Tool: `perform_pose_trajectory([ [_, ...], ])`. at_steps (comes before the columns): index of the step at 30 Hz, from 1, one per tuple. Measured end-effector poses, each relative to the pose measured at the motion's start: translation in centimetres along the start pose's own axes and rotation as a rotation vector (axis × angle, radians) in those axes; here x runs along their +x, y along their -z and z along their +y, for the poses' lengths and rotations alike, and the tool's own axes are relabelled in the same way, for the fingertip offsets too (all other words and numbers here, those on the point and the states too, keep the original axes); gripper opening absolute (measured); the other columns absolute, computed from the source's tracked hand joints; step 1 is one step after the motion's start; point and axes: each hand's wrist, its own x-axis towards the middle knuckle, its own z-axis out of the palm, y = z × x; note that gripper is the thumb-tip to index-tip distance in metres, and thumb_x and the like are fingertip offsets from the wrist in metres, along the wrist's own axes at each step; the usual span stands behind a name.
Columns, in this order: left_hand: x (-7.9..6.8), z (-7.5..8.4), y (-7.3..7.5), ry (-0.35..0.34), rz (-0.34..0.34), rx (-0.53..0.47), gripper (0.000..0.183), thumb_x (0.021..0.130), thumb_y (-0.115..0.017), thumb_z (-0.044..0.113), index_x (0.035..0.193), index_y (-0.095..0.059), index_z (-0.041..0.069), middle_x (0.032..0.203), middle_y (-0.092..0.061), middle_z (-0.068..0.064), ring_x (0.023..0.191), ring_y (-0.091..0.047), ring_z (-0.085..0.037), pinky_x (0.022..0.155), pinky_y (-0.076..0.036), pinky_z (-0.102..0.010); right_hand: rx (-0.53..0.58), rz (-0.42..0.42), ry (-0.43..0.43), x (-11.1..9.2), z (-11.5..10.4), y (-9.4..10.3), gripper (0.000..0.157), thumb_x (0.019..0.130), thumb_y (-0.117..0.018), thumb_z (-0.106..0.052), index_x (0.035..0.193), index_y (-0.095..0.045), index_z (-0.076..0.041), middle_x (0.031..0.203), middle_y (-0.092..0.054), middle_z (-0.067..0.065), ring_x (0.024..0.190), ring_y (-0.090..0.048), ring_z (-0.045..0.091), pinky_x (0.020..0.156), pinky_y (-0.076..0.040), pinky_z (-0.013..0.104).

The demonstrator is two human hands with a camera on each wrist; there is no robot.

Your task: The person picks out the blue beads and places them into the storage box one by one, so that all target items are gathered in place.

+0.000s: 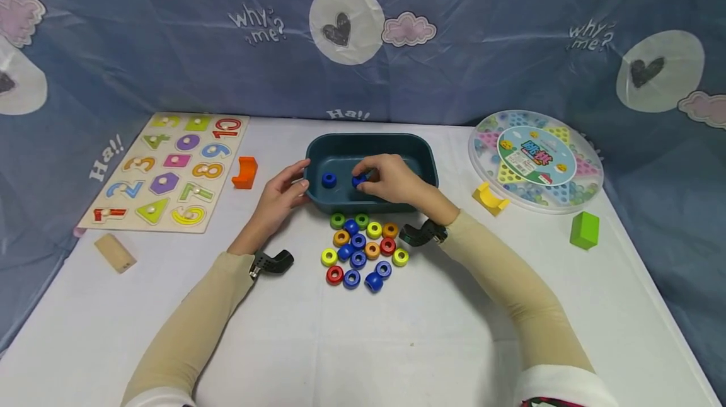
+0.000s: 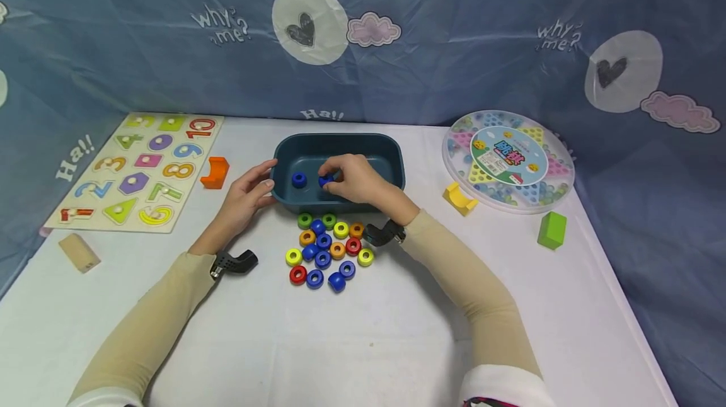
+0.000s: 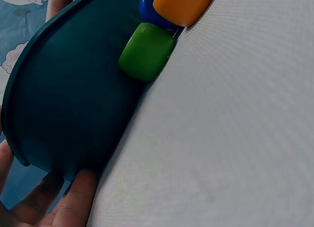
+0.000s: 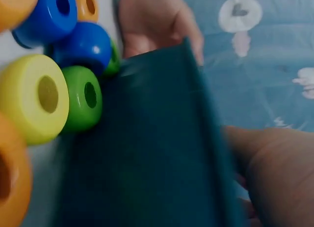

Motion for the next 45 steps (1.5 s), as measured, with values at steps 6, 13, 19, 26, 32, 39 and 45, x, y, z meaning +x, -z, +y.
perform_pose_trajectory([
  [6,0.0,0.0,0.0,-0.002,-0.001,-0.007,0.048,0.101,-0.052,0.020,0.148,-0.042,0.016,0.147,-0.043,-0.017,0.114,-0.056,-0.020,0.085,-0.057,-0.018,-0.083,-0.068,-0.084,3.3,0.2,-1.7,0.027,0.086,-0.072,-0.012,0.111,-0.070,-0.005,0.112,-0.072,0.010,0.103,-0.067,0.022,0.092,-0.055,0.035],
  [13,0.0,0.0,0.0,-0.010,-0.004,-0.012,0.048,0.101,-0.052,0.020,0.148,-0.042,0.015,0.147,-0.043,-0.018,0.113,-0.056,-0.021,0.085,-0.057,-0.019,-0.105,-0.049,-0.203,4.6,0.4,-2.4,0.033,0.086,-0.070,-0.004,0.118,-0.066,-0.006,0.118,-0.069,0.014,0.113,-0.063,0.026,0.099,-0.052,0.039],
  [19,0.1,-0.1,0.1,-0.012,-0.007,-0.007,0.049,0.101,-0.051,0.020,0.149,-0.041,0.014,0.147,-0.042,-0.019,0.116,-0.055,-0.026,0.085,-0.057,-0.019,-0.077,-0.040,-0.237,4.5,0.4,-2.5,0.037,0.086,-0.069,-0.004,0.123,-0.064,-0.007,0.121,-0.067,0.016,0.114,-0.062,0.028,0.099,-0.052,0.040],
  [26,0.1,-0.1,0.2,-0.002,-0.004,-0.009,0.048,0.101,-0.052,0.021,0.148,-0.042,0.016,0.148,-0.042,-0.018,0.116,-0.055,-0.025,0.086,-0.057,-0.019,-0.064,-0.034,-0.194,4.0,0.3,-2.1,0.037,0.087,-0.069,-0.006,0.123,-0.063,-0.007,0.123,-0.066,0.015,0.114,-0.062,0.027,0.098,-0.053,0.040],
  [32,0.0,0.0,0.2,0.009,0.009,0.007,0.049,0.101,-0.053,0.023,0.148,-0.042,0.017,0.148,-0.042,-0.016,0.116,-0.054,-0.022,0.086,-0.056,-0.018,-0.048,0.001,-0.062,1.3,-0.1,0.4,0.039,0.089,-0.067,-0.011,0.127,-0.061,-0.007,0.125,-0.065,0.013,0.097,-0.066,0.023,0.082,-0.056,0.037],
  [39,0.0,0.0,0.1,-0.004,0.000,-0.002,0.050,0.101,-0.053,0.023,0.148,-0.042,0.016,0.148,-0.041,-0.017,0.115,-0.055,-0.019,0.086,-0.057,-0.019,0.012,0.056,0.095,-5.3,-1.0,3.1,0.030,0.088,-0.070,-0.010,0.119,-0.067,-0.006,0.113,-0.070,0.011,0.063,-0.056,0.010,0.057,-0.049,0.025],
  [45,0.0,-0.1,0.0,-0.005,0.003,0.006,0.049,0.101,-0.053,0.021,0.148,-0.042,0.014,0.148,-0.041,-0.017,0.112,-0.055,-0.016,0.085,-0.057,-0.018,0.043,-0.014,0.185,-8.9,-1.4,1.0,0.025,0.087,-0.071,-0.010,0.111,-0.070,-0.005,0.101,-0.072,0.010,0.068,-0.053,0.008,0.058,-0.051,0.023],
])
